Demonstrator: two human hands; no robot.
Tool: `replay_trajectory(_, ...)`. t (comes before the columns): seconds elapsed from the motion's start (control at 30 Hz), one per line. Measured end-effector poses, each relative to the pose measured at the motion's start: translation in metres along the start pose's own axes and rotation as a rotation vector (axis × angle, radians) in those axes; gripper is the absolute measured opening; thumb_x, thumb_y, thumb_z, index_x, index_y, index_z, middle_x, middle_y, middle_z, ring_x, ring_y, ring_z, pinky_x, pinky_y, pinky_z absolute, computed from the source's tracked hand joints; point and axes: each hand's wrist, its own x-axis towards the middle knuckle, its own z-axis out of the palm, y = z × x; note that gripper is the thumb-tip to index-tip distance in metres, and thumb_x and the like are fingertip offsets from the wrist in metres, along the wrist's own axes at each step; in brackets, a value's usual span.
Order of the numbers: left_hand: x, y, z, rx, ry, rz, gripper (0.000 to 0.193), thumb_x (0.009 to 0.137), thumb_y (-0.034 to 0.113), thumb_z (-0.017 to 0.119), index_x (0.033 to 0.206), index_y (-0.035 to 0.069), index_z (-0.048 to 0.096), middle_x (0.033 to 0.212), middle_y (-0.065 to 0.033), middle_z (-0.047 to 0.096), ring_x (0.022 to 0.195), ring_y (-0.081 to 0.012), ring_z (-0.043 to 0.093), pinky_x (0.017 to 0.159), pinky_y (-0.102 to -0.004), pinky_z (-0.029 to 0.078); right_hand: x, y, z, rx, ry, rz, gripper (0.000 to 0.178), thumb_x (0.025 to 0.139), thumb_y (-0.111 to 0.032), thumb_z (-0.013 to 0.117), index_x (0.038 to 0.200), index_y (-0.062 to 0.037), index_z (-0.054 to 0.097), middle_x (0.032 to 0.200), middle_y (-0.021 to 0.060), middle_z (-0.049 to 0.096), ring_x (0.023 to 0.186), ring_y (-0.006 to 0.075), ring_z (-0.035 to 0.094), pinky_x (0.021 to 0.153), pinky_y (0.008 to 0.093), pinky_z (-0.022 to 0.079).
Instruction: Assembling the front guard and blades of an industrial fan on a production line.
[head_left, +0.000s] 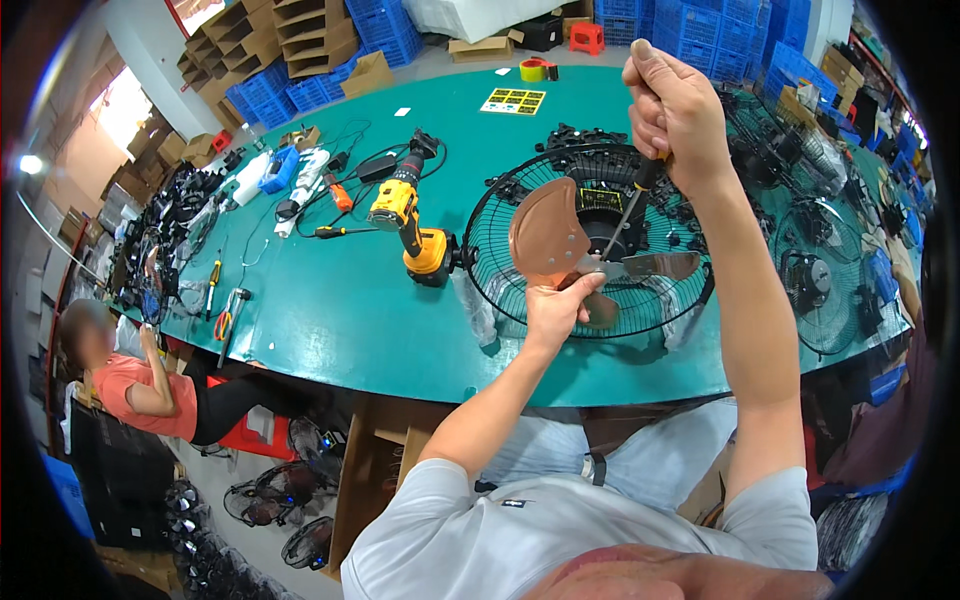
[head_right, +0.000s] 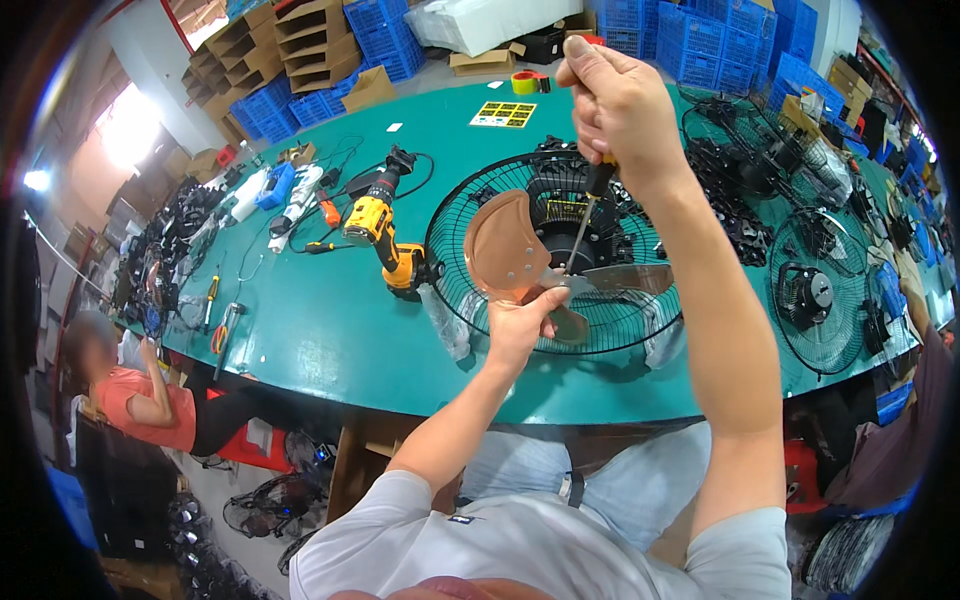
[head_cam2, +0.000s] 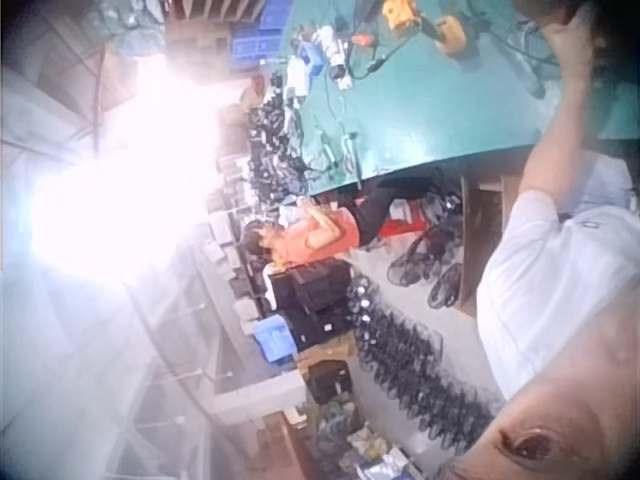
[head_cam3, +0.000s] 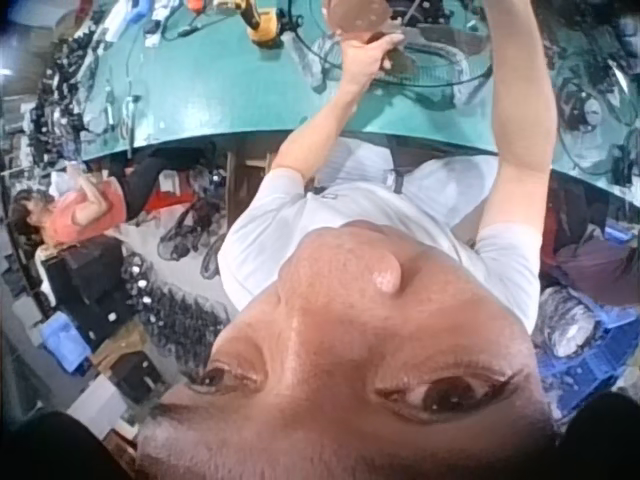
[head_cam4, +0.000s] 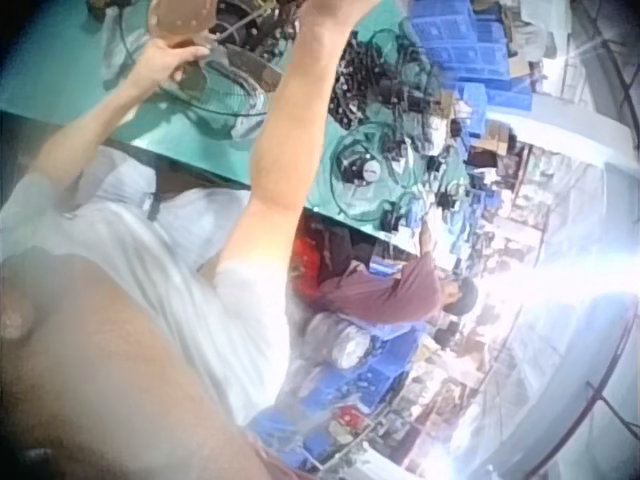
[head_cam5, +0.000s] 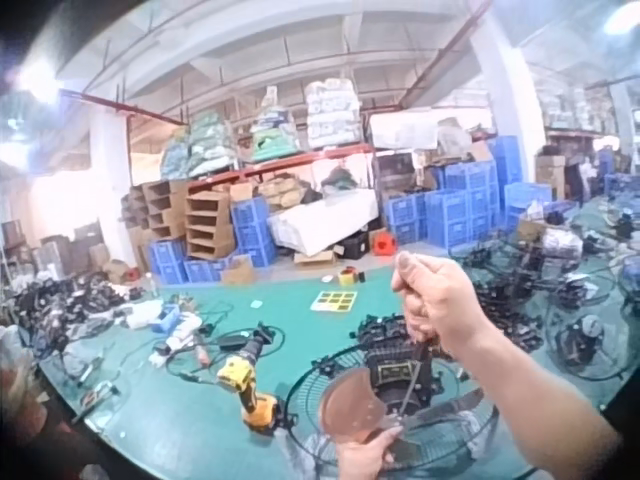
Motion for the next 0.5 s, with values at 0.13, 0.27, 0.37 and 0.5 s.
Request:
replay_trajectory(0.13, 0.002, -0.006, -0.005, 0.002, -0.048, 0.014, 0.01, 0.084, 0.003, 0.077, 0.089, 0.0, 0.07, 0.073, -0.0037, 0.067, 0.045, -0.0057, 0.052, 0.04, -0.0202, 0.039, -0.004, -0.015, -0.034, 0.159, 0.001, 0.034, 0.032, 0.103, -0.033, 0.058, 0.091, -0.0036, 0.063, 0.053, -0.0075, 0.034, 0.041, 0.0049, 0.035, 0.043, 0.0223, 0.033)
replay_trajectory(0.27, 0.001, -0.006, -0.01, 0.025, -0.057, 0.025, 0.009, 0.087, 0.006, 0.075, 0.091, 0.0, 0.07, 0.076, -0.005, 0.069, 0.049, -0.0066, 0.055, 0.044, -0.021, 0.043, -0.029, -0.092, -0.1, 0.486, -0.012, -0.389, 0.034, 0.101, -0.01, 0.051, 0.069, -0.0116, 0.04, 0.056, -0.0042, 0.028, 0.048, 0.0081, 0.026, 0.054, 0.0253, 0.028)
replay_trajectory(0.37, -0.006, -0.01, -0.006, 0.038, -0.042, 0.017, 0.01, 0.092, 0.01, 0.071, 0.095, 0.0, 0.069, 0.076, -0.0048, 0.069, 0.059, -0.0082, 0.061, 0.051, -0.0213, 0.048, -0.087, -0.119, -0.173, 0.327, 0.291, -0.656, 0.036, 0.105, -0.026, 0.047, 0.073, -0.0089, 0.048, 0.055, -0.0035, 0.027, 0.053, 0.0122, 0.03, 0.061, 0.0304, 0.028)
replay_trajectory(0.5, -0.035, -0.027, -0.025, 0.397, 0.226, 0.361, 0.034, 0.096, 0.01, 0.064, 0.126, -0.006, 0.059, 0.129, -0.0214, 0.061, 0.078, -0.0173, 0.067, 0.068, -0.0285, 0.057, -0.154, -0.068, -0.226, 0.111, 0.82, -0.703, 0.039, 0.105, -0.032, 0.047, 0.072, -0.0119, 0.049, 0.052, -0.0026, 0.027, 0.05, 0.0132, 0.03, 0.059, 0.0316, 0.029)
